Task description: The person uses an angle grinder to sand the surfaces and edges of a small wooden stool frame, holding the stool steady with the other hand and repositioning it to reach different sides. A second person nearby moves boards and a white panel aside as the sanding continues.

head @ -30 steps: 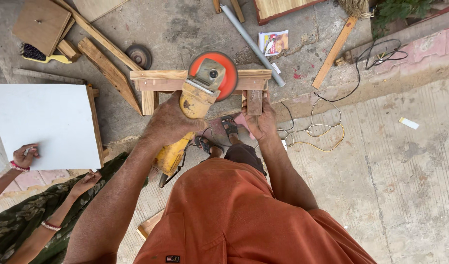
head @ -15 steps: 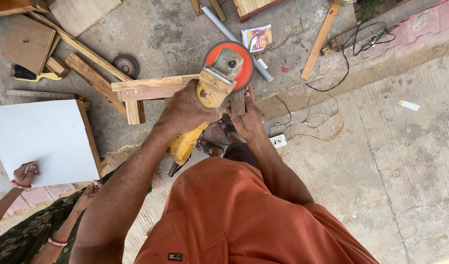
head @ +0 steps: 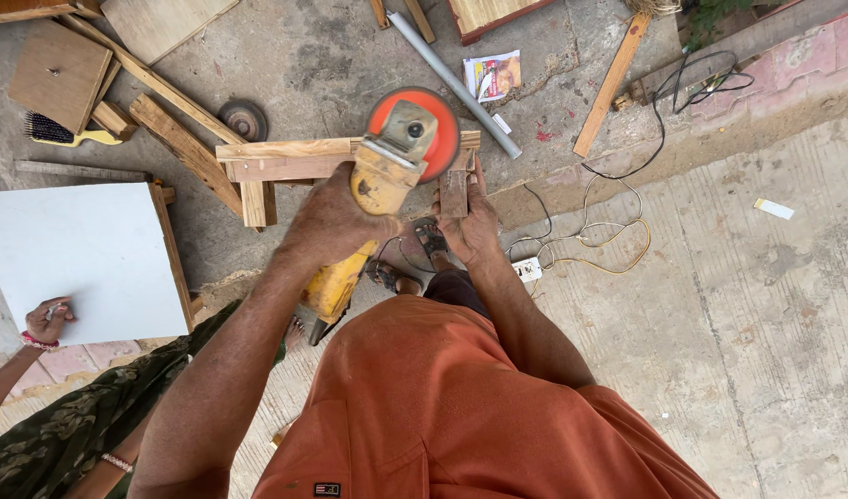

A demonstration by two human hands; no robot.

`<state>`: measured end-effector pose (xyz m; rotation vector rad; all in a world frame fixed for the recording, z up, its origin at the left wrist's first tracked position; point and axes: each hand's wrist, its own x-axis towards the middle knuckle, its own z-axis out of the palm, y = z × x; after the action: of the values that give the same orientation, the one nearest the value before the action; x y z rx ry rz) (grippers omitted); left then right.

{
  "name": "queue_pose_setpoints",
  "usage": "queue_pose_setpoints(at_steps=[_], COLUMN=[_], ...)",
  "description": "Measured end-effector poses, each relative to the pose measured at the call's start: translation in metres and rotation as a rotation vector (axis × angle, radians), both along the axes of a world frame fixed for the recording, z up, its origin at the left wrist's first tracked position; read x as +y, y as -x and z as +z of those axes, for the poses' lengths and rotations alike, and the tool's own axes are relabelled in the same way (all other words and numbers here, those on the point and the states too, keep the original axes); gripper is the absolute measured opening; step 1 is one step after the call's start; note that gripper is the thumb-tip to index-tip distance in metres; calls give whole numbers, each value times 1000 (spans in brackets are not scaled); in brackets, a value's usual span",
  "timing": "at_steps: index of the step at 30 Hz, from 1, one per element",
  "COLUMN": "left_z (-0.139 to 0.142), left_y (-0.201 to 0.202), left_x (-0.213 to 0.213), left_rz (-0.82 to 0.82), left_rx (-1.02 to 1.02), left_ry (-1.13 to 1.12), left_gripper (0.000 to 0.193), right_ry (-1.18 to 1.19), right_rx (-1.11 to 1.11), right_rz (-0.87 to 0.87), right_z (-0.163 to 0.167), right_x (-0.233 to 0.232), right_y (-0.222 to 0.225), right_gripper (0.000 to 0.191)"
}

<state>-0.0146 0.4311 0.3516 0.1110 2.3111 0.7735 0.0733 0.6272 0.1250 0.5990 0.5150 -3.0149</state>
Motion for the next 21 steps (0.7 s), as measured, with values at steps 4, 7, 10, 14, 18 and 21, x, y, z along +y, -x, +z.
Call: queue_pose_setpoints(at_steps=[4, 7, 10, 14, 18, 21], left_z=[4, 6, 4, -4, -9, -10], left_y=[0, 2, 3, 0, -8, -14], left_x=[23, 23, 3, -42, -100, -148], left_rz=[13, 37, -13, 94, 227, 406], left_rx=[-106, -118, 63, 63, 37, -17], left_ry=[-124, -165, -101, -53, -53, -133], left_gripper=[81, 80, 81, 84, 80, 76], right_ry=[-26, -6, -24, 44, 48, 74], right_rx=[-30, -68, 45, -18, -73, -62], right_rz=[5, 14, 65, 96, 89, 76], right_z=[-5, -9, -13, -13, -8, -3], right_x=[0, 1, 4, 7, 6, 3], right_y=[0, 2, 7, 13, 12, 11], right_gripper=[45, 41, 42, 50, 50, 50])
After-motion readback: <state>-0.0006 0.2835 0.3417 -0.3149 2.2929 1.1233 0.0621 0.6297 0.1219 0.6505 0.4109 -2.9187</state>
